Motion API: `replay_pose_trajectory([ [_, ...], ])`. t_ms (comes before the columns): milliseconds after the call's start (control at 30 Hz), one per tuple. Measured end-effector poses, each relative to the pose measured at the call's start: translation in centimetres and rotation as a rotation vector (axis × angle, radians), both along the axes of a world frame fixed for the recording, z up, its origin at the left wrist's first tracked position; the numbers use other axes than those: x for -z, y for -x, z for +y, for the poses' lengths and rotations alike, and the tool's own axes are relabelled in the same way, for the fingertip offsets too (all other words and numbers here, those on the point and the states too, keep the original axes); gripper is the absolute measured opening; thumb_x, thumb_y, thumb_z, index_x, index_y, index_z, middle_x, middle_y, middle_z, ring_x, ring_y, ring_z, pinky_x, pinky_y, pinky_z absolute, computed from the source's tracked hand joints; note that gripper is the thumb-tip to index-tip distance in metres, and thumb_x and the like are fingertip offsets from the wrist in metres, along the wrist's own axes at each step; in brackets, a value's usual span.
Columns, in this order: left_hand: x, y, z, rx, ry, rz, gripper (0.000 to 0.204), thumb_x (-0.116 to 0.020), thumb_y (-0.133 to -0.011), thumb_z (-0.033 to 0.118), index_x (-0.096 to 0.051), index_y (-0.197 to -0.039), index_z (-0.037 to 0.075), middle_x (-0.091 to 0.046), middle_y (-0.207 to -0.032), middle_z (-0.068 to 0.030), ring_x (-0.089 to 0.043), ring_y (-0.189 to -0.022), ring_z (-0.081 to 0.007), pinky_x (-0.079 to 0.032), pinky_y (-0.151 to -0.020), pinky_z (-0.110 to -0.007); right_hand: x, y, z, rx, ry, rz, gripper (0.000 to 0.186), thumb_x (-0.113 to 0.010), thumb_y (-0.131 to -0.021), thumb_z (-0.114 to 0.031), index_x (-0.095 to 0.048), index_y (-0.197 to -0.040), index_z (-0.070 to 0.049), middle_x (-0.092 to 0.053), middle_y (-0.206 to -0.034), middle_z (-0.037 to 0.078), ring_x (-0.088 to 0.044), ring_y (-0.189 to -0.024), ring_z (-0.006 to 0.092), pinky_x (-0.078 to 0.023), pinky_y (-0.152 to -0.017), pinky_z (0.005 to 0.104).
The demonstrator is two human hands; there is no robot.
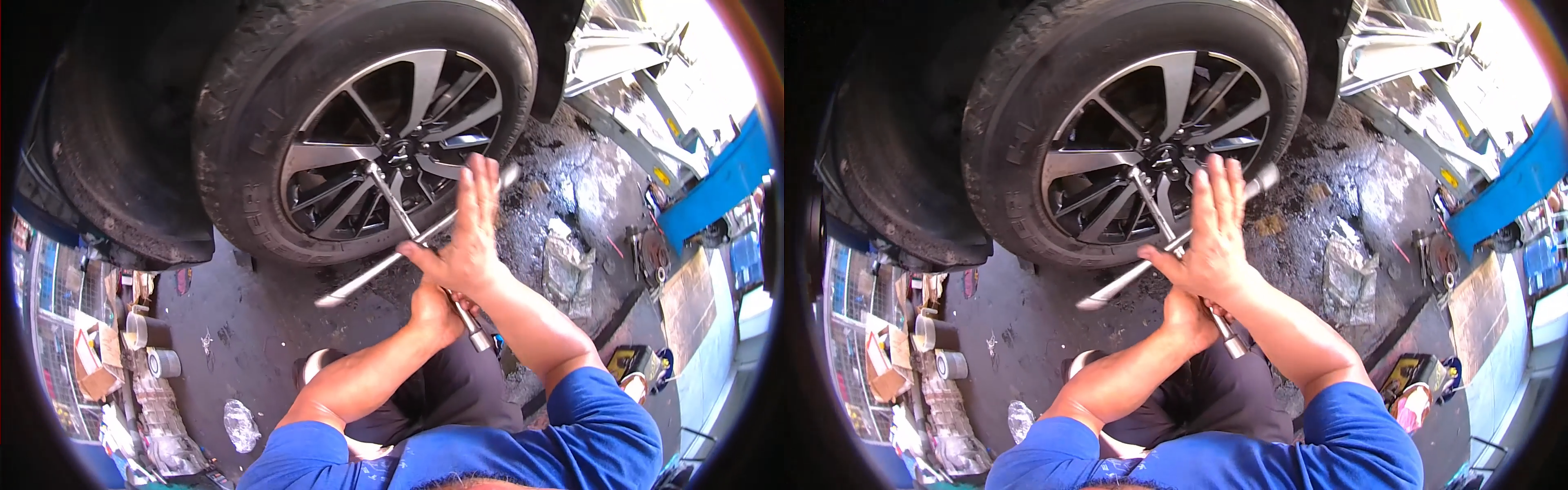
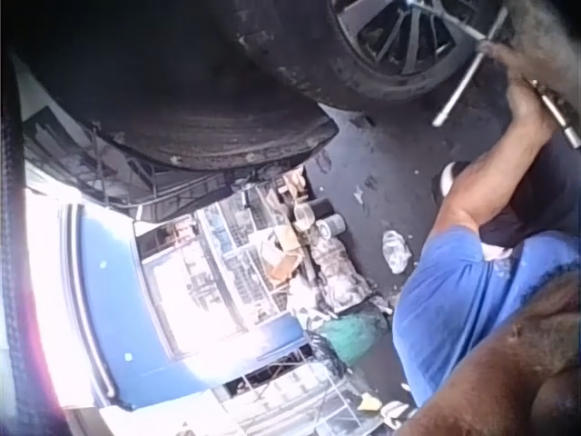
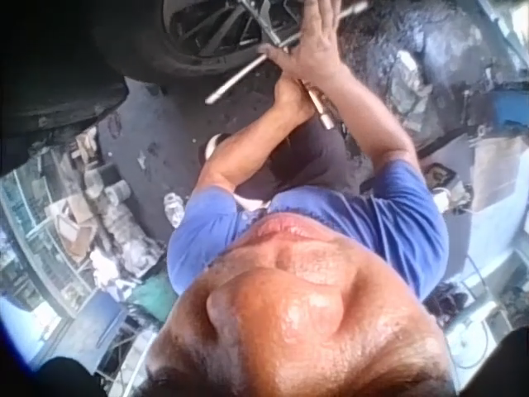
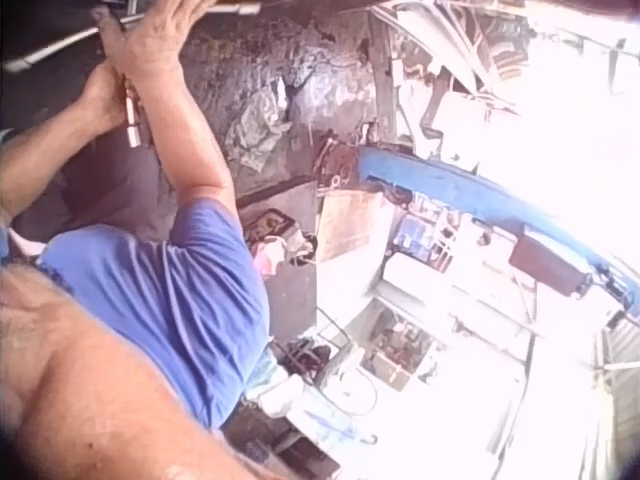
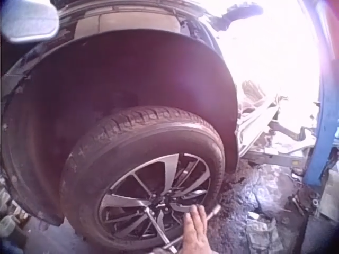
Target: Replacing a vehicle tire, including aligning it on the wheel hub and securing it with lug nuts using a cross wrench.
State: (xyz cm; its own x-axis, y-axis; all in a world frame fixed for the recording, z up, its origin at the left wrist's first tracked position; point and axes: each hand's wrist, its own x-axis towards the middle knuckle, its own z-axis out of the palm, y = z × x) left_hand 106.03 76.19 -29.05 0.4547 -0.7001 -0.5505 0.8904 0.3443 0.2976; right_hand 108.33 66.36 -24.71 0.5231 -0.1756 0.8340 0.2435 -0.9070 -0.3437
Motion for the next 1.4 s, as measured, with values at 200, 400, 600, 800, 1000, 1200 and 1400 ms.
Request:
replay_pose_trajectory([
  [200, 0.9, -0.7, 1.0, -0.009, 0.109, -0.054, 0.053, -0.035, -0.093, 0.066, -0.046, -0.075, 0.017, -0.035, -0.055, 0.0034, -0.038, -0.051, -0.0156, -0.036, -0.057, -0.033, 0.3, -2.3, 0.4, -0.207, -0.926, 0.332, 0.051, -0.066, -0.09, -0.025, -0.044, -0.126, 0.004, -0.068, -0.094, 0.014, -0.066, -0.095, 0.023, -0.05, -0.084, 0.0338],
  [400, 0.9, -0.5, -0.2, 0.041, 0.066, -0.022, 0.056, -0.037, -0.091, 0.068, -0.047, -0.077, 0.015, -0.035, -0.058, 0.0027, -0.038, -0.054, -0.0159, -0.036, -0.059, -0.037, -1.2, -3.9, -1.9, -0.359, 0.373, 0.454, 0.036, -0.072, -0.071, -0.041, -0.068, -0.091, -0.01, -0.064, -0.073, 0.007, -0.061, -0.058, 0.0254, -0.05, -0.064, 0.037],
  [600, 0.3, -2.5, 0.9, -0.084, 0.095, -0.027, 0.045, -0.042, -0.094, 0.059, -0.053, -0.083, 0.016, -0.042, -0.058, 0.0021, -0.044, -0.055, -0.0156, -0.038, -0.061, -0.037, 10.3, 7.2, -4.1, 0.059, -0.4, 1.343, 0.051, -0.056, -0.088, -0.046, -0.064, -0.114, -0.004, -0.056, -0.117, 0.023, -0.05, -0.115, 0.0331, -0.039, -0.099, 0.0377],
  [800, 0.7, -3.5, -0.4, -0.046, -0.01, 0.018, 0.018, -0.054, -0.092, 0.032, -0.055, -0.085, 0.016, -0.048, -0.064, 0.0023, -0.049, -0.06, -0.0168, -0.041, -0.068, -0.039, 19.8, 7.8, -9.2, 0.177, -0.6, 1.038, 0.059, -0.056, -0.089, -0.052, -0.066, -0.085, 0.006, -0.065, -0.082, 0.029, -0.065, -0.088, 0.0427, -0.051, -0.077, 0.0457],
  [1000, 1.5, -3.7, 0.2, -0.026, 0.055, 0.006, 0.017, -0.055, -0.092, 0.031, -0.057, -0.083, 0.016, -0.048, -0.062, 0.0029, -0.049, -0.06, -0.0145, -0.043, -0.069, -0.039, 11.7, 2.5, -11.7, 0.183, -1.295, 0.504, 0.068, -0.06, -0.089, -0.054, -0.05, -0.125, 0.003, -0.065, -0.104, 0.019, -0.063, -0.095, 0.0298, -0.049, -0.085, 0.0427],
  [1200, 0.4, -3.7, 0.6, 0.063, 0.0, -0.122, 0.016, -0.052, -0.095, 0.025, -0.054, -0.103, 0.011, -0.06, -0.086, -0.0086, -0.059, -0.077, -0.0235, -0.048, -0.077, -0.044, 11.6, -4.3, -11.2, -0.335, -2.397, -0.037, 0.039, -0.05, -0.097, -0.042, -0.051, -0.085, -0.006, -0.051, -0.069, 0.008, -0.052, -0.065, 0.0248, -0.046, -0.062, 0.0395],
  [1400, -9.6, -7.1, 9.4, 0.602, -0.908, -2.074, 0.07, -0.079, -0.073, 0.028, -0.05, -0.127, -0.006, -0.063, -0.11, -0.0166, -0.061, -0.094, -0.0329, -0.048, -0.086, -0.042, 12.8, -5.6, -11.1, -0.034, -2.461, -0.115, 0.034, -0.049, -0.099, -0.037, -0.05, -0.078, -0.01, -0.044, -0.062, 0.002, -0.045, -0.055, 0.0177, -0.041, -0.051, 0.0338],
])
